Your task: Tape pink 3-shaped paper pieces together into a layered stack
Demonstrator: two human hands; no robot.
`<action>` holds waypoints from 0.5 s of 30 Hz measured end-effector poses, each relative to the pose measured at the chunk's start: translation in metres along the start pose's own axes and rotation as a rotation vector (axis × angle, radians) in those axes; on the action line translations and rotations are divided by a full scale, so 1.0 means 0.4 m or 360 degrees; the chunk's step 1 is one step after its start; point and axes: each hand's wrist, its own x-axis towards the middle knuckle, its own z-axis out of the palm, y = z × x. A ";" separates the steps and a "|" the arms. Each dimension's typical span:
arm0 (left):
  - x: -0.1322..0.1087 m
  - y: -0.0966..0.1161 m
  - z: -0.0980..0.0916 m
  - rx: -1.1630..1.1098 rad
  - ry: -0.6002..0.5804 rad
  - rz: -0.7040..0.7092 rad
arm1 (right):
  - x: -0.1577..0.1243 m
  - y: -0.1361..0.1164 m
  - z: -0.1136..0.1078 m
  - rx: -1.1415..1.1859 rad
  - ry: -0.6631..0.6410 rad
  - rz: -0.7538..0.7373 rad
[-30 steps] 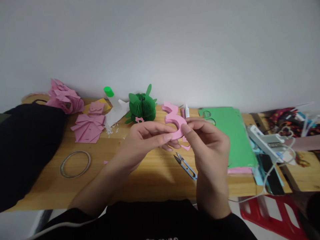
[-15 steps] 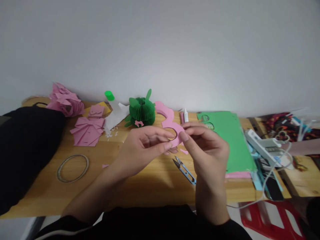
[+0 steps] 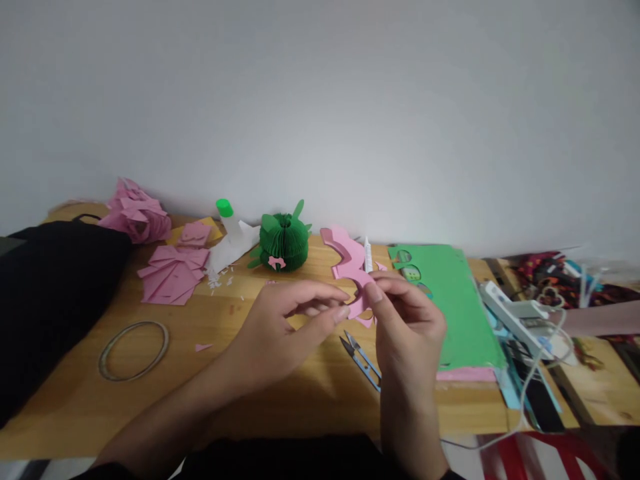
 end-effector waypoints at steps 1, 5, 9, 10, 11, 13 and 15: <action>-0.002 -0.005 0.002 0.0053 0.0090 0.0057 | -0.002 -0.003 0.000 -0.0006 0.0009 0.0008; -0.004 -0.022 0.018 0.0122 0.0495 0.0168 | -0.010 -0.016 0.001 0.0010 -0.0013 0.0048; 0.002 -0.024 0.028 0.0040 0.0533 0.0324 | -0.016 -0.023 0.002 0.0043 -0.0065 0.0065; 0.003 -0.025 0.028 0.0036 0.0522 0.0368 | -0.017 -0.024 0.002 0.0054 -0.0072 0.0059; 0.004 -0.026 0.027 0.0042 0.0517 0.0400 | -0.017 -0.025 0.002 0.0066 -0.0076 0.0050; 0.005 -0.030 0.025 0.0064 0.0517 0.0414 | -0.017 -0.026 0.003 0.0091 -0.0078 0.0025; 0.004 -0.034 0.024 0.0079 0.0523 0.0419 | -0.016 -0.028 0.004 0.0100 -0.0083 0.0005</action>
